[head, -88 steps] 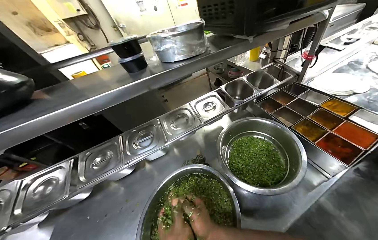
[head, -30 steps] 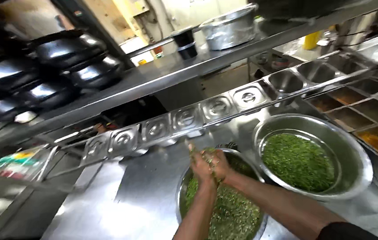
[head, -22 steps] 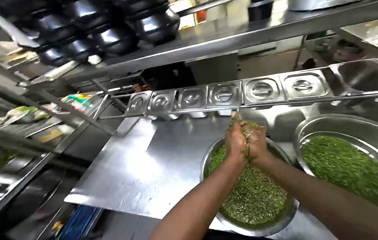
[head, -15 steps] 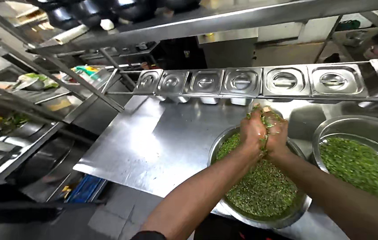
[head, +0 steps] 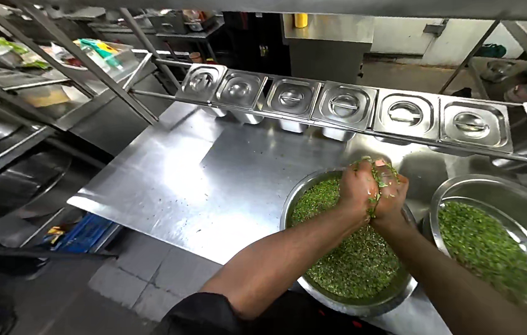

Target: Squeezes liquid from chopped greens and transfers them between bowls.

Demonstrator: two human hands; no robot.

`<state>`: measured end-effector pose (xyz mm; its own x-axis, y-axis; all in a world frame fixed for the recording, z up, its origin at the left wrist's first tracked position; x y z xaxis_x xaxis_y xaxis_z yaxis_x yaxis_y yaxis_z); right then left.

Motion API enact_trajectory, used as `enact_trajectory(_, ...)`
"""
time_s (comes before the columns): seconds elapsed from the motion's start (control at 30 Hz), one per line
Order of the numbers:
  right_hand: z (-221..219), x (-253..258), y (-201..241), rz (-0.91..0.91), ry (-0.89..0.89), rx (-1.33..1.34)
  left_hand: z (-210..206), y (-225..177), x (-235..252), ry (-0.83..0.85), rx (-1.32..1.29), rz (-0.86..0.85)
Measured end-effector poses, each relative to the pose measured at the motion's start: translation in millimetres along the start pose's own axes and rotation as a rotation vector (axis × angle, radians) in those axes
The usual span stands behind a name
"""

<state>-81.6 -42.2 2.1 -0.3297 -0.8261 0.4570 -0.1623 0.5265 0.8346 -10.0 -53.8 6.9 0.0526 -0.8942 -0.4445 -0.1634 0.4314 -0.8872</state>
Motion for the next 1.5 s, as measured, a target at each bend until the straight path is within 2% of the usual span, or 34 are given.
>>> enact_trajectory(0.13, 4.9, -10.4, -12.7, -0.077, 0.007, -0.047, 3.3, 10.7, 4.0, -0.006, -0.023, 0.066)
enact_trajectory(0.27, 12.2, -17.7, -28.5, -0.156, -0.010, -0.100, 5.0, 21.3, 7.4, 0.020, 0.090, 0.115)
enact_trajectory(0.37, 12.2, -10.8, -18.0, -0.115, 0.015, -0.136, 5.2, 15.6, 5.5, 0.102, 0.214, -0.070)
enact_trajectory(0.47, 7.2, -2.5, -1.0, -0.157, 0.025, -0.160, 8.2, 5.5, 5.6, 0.175, 0.314, -0.255)
enact_trajectory(0.6, -4.6, 7.7, 30.7, -0.192, 0.063, -0.084, 3.8, -25.3, -25.7, 0.313, 0.096, -0.289)
enact_trajectory(0.67, 1.7, 14.4, 17.4, -0.045, 0.156, -0.106, -1.2, -40.5, -40.8, 0.334, -0.006, -0.215)
enact_trajectory(0.7, 13.2, 19.1, -11.0, 0.139, 0.181, -0.064, -2.9, -45.5, -44.2, 0.320, -0.037, -0.162)
enact_trajectory(0.73, 22.8, 25.1, -32.1, 0.206, 0.219, -0.094, -2.9, -45.2, -39.2, 0.334, -0.060, -0.154)
enact_trajectory(0.77, 28.0, 29.6, -44.4, 0.200, 0.240, -0.127, 1.0, -34.2, -19.3, 0.409, -0.085, -0.237)
enact_trajectory(0.8, 28.5, 32.2, -50.7, 0.165, 0.241, -0.136, 10.5, -11.1, 22.2, 0.633, -0.057, -0.520)
enact_trajectory(0.83, 26.5, 33.3, -53.5, 0.122, 0.223, -0.128, 16.3, 4.1, 50.4, 0.664, -0.021, -0.573)
enact_trajectory(0.93, 18.4, 34.2, -56.5, 0.074, 0.207, -0.075, 20.8, 15.1, 76.4, 0.488, 0.024, -0.434)
enact_trajectory(1.0, 13.1, 33.2, -59.6, 0.085, 0.213, -0.064, 23.1, 12.2, 77.8, 0.425, 0.036, -0.419)
enact_trajectory(1.1, 7.8, 38.2, -60.9, 0.121, 0.219, -0.081, 24.4, 5.9, 80.9, 0.417, 0.010, -0.448)
enact_trajectory(1.23, 4.5, 41.4, -62.1, 0.162, 0.212, -0.044, 18.4, 1.6, 85.4, 0.352, 0.006, -0.588)
enact_trajectory(1.5, 2.1, 54.3, -62.0, 0.238, 0.108, 0.000, 12.5, -7.8, 96.1, 0.329, -0.012, -0.600)
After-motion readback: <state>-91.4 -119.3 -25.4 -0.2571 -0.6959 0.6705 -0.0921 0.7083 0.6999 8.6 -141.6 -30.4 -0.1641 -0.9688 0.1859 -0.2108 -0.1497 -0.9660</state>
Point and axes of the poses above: each hand's wrist, its own x-axis towards the middle knuckle, its own z-axis out of the back of the hand, y = z × x, the point moved 4 cm from there along x, towards the middle knuckle, and after that the axes turned 10 degrees about z, right-handed, at the moved point
